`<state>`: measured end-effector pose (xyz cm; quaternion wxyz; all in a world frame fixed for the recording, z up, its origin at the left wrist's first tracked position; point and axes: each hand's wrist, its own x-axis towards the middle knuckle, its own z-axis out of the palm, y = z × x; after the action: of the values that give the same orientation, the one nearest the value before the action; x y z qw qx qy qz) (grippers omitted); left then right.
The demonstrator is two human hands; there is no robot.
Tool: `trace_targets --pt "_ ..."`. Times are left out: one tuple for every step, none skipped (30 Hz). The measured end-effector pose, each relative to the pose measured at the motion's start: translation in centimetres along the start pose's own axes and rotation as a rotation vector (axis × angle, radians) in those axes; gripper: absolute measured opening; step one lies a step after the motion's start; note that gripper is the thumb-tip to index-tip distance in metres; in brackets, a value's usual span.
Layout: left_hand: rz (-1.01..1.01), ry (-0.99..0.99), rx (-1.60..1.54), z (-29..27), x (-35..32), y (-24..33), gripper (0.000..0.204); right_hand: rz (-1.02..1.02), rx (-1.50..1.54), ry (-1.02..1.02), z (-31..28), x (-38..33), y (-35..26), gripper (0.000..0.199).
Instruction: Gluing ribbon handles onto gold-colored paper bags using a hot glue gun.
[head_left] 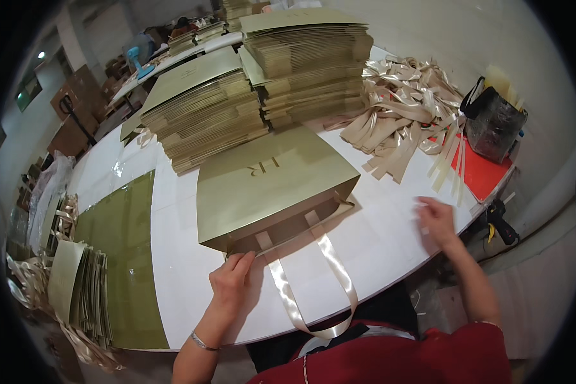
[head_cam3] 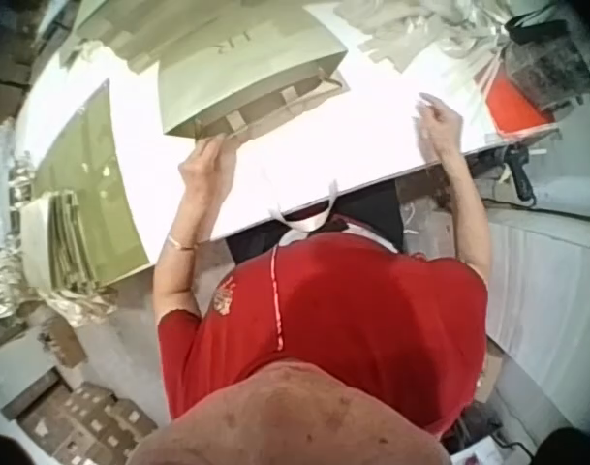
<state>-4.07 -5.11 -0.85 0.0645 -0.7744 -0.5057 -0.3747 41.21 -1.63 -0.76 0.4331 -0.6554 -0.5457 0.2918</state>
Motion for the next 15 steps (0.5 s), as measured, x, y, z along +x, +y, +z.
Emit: trace_targets --pt "-0.026 -0.004 0.0 -0.1 0.0 0.0 0.021 -0.02 -0.311 0.246 -3.2 0.5 1.8 0.025" --pt "-0.008 -0.007 0.017 -0.2 0.0 0.0 0.022 -0.152 -0.714 0.515 -6.5 0.5 3.9 0.03" --pt "-0.003 -0.021 0.035 -0.3 0.0 0.1 0.023 -0.116 -1.053 0.567 -10.5 0.3 5.9 0.042" --pt "0.002 -0.039 0.053 -0.5 0.1 0.2 0.024 -0.041 -1.31 0.7 -13.6 0.2 8.2 0.056" --pt "0.026 -0.047 0.072 -0.6 0.3 0.3 0.025 0.103 -1.407 0.725 -16.8 -0.5 10.4 0.066" --pt "0.049 -0.056 0.092 -0.7 0.5 0.5 0.026 0.484 -1.368 0.605 -19.3 -1.0 12.4 0.076" --pt "0.061 -0.042 0.12 -0.7 0.7 0.7 0.026 0.768 -1.279 0.346 -22.0 -0.9 13.9 0.08" --pt "0.056 -0.067 0.106 -0.7 1.0 1.0 0.027 0.716 -1.304 0.308 -23.6 -1.2 15.3 0.083" --pt "0.036 -0.071 0.098 -0.5 1.3 1.3 0.027 0.688 -1.125 0.295 -25.2 -1.2 15.9 0.079" --pt "0.012 -0.087 0.092 -0.2 1.6 1.7 0.028 0.725 -0.949 0.244 -26.0 -1.6 16.3 0.076" --pt "-0.005 -0.073 0.043 0.1 2.0 2.2 0.028 0.701 -0.766 0.236 -26.3 -2.3 16.5 0.073" --pt "-0.022 -0.071 -0.005 0.5 2.3 2.7 0.028 0.836 -0.44 0.203 -26.4 -2.9 16.4 0.066" --pt "-0.059 -0.083 -0.059 1.0 2.7 3.2 0.028 0.876 -0.106 0.218 -25.7 -3.6 16.4 0.059" --pt "-0.049 -0.093 -0.06 1.5 2.9 3.7 0.029 0.918 0.197 0.273 -25.3 -4.5 16.2 0.053" --pt "-0.05 -0.146 -0.032 2.1 3.2 4.3 0.029 0.721 0.57 0.366 -23.8 -5.6 16.5 0.046"
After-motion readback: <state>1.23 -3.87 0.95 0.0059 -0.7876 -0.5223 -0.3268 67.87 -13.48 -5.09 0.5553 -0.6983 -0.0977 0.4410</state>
